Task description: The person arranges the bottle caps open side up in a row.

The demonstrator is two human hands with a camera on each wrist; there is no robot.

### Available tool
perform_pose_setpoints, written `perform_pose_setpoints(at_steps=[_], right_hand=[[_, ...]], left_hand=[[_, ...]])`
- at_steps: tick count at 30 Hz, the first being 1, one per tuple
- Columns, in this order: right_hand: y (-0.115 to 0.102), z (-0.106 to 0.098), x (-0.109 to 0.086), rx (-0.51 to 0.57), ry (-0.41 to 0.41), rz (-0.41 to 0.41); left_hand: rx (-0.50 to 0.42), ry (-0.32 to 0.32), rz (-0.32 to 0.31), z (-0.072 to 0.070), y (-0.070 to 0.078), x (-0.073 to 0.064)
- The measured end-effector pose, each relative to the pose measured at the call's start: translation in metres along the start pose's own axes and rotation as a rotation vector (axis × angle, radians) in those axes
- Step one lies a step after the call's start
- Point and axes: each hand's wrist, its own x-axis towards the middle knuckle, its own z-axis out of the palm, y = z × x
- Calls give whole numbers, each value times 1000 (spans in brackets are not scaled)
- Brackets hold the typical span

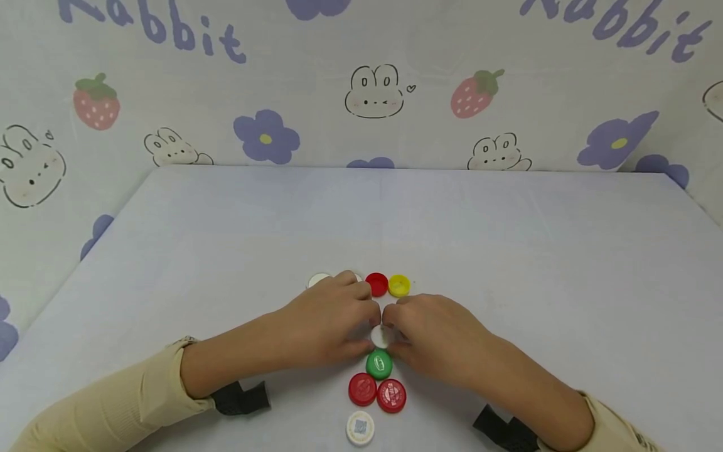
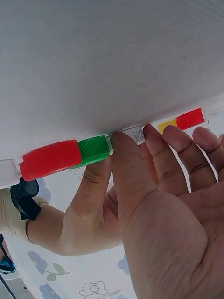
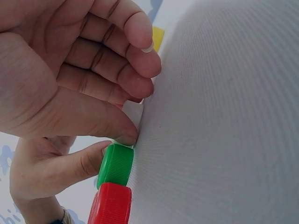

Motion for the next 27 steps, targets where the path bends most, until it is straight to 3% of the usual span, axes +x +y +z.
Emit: perform_pose_setpoints(at_steps=[18,27], right_hand=[[3,1,-1,-5,22,-39],[2,-4,-2,-12,13,-11]], left_hand=[[-7,10,-3,0,1,1],[-2,23,-6,-2,1,0]])
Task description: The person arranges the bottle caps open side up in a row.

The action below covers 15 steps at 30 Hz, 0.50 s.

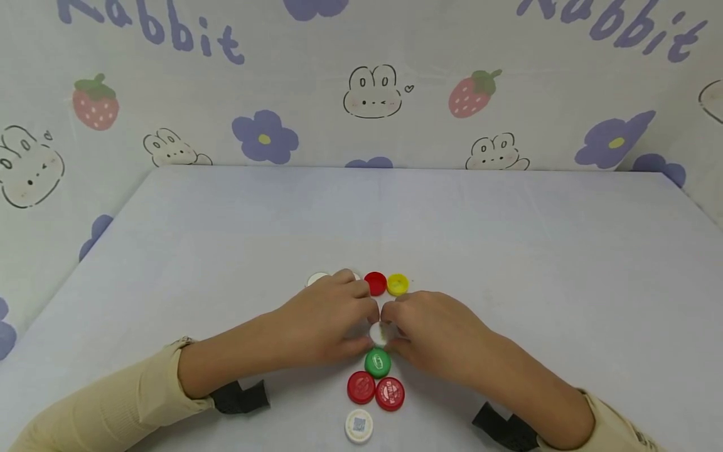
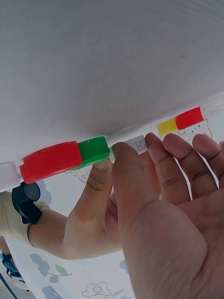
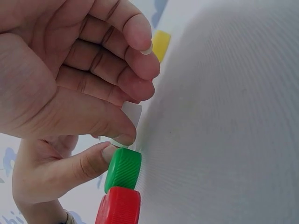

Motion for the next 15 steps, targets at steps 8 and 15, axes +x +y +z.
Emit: perform_pose_setpoints(at_steps=[8,15], right_hand=[[-1,-5,-2,-11,14,11],[0,-11,-3,58,28,9]], left_hand=[[-37,1,-22,-3,0,-1],[-122,14,-43,-8,-2,-4]])
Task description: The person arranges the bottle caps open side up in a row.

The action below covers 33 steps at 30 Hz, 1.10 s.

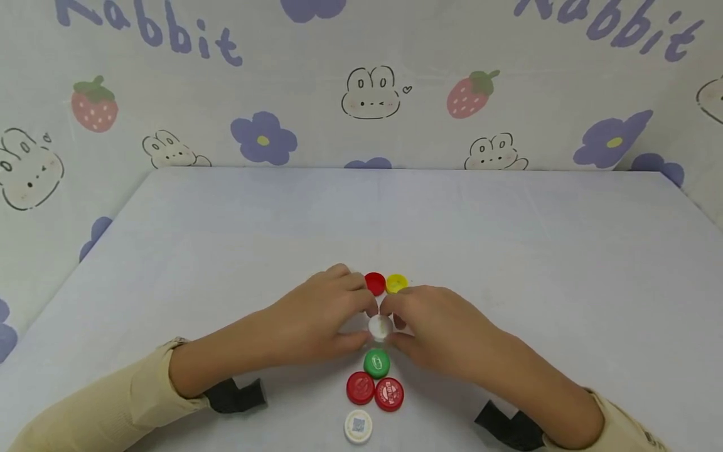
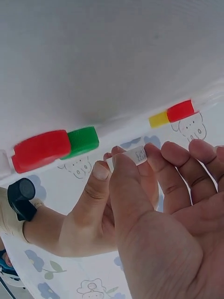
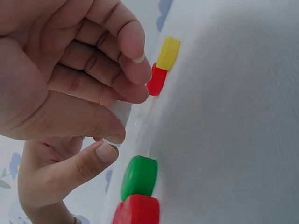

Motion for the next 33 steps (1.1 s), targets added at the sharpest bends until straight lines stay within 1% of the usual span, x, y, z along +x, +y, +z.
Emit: perform_pose_setpoints(at_steps=[4,12,17,20,23,26,31,33], right_hand=[[1,-3,-2,62,11,-14],[2,-7,-3,145,67,-28],[5,-11,-3,214,100,-24],[8,-14,-2,264,129,-15],[11,-16,0,335,150,10],[12,-17,2,422,154,59],[15,-18,4,591,117,158],[15,-18,4,656,98,174]], left_hand=[[-38,16,0,-4,-1,-3],[-86,43,4,-10,-2,-6],[-138,79,7,-15,-4,-8],[-188,119,16,-17,-4,-9],[-230,171,33,-16,-5,-9],[-262,213,45,-16,-5,-8],[-279,243,30,-17,-3,-8],[-266,260,27,-17,-2,-8]])
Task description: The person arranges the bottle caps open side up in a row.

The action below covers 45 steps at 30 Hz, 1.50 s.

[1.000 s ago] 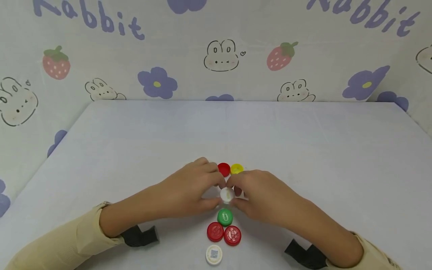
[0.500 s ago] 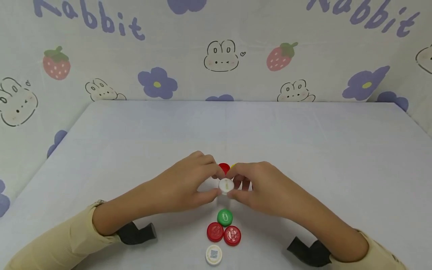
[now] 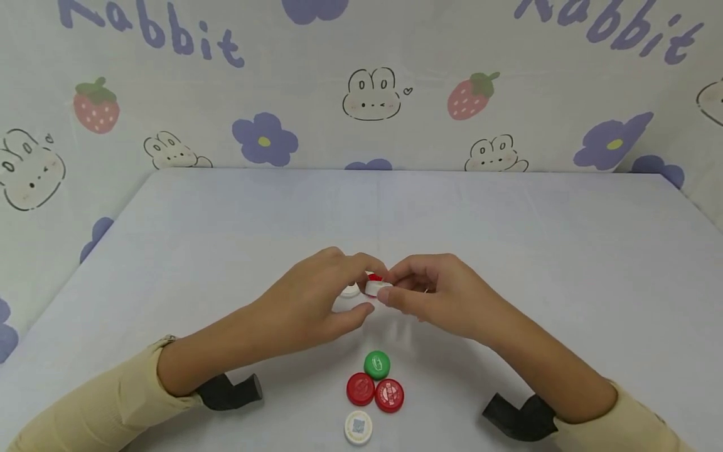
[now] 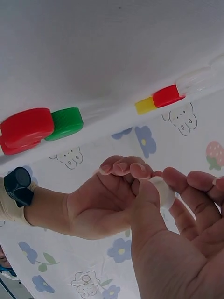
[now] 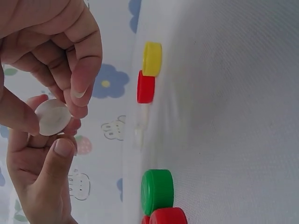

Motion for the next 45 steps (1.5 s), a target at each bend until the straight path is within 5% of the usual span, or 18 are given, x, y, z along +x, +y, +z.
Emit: perform_pose_setpoints(at_steps=[10,17,23,45], right_hand=[[3,0,3,125,-69,-27],[3,-1,3,174,-87,-33],[5,0,2,148,-22,-50],[7,-3,-9,-384,15,-242]], left_hand=[[69,116,49,1,1,-1],[37,115,68,2,-1,-1],[6,83,65,3,-2,1],[100,-73,55,8,-4,19]])
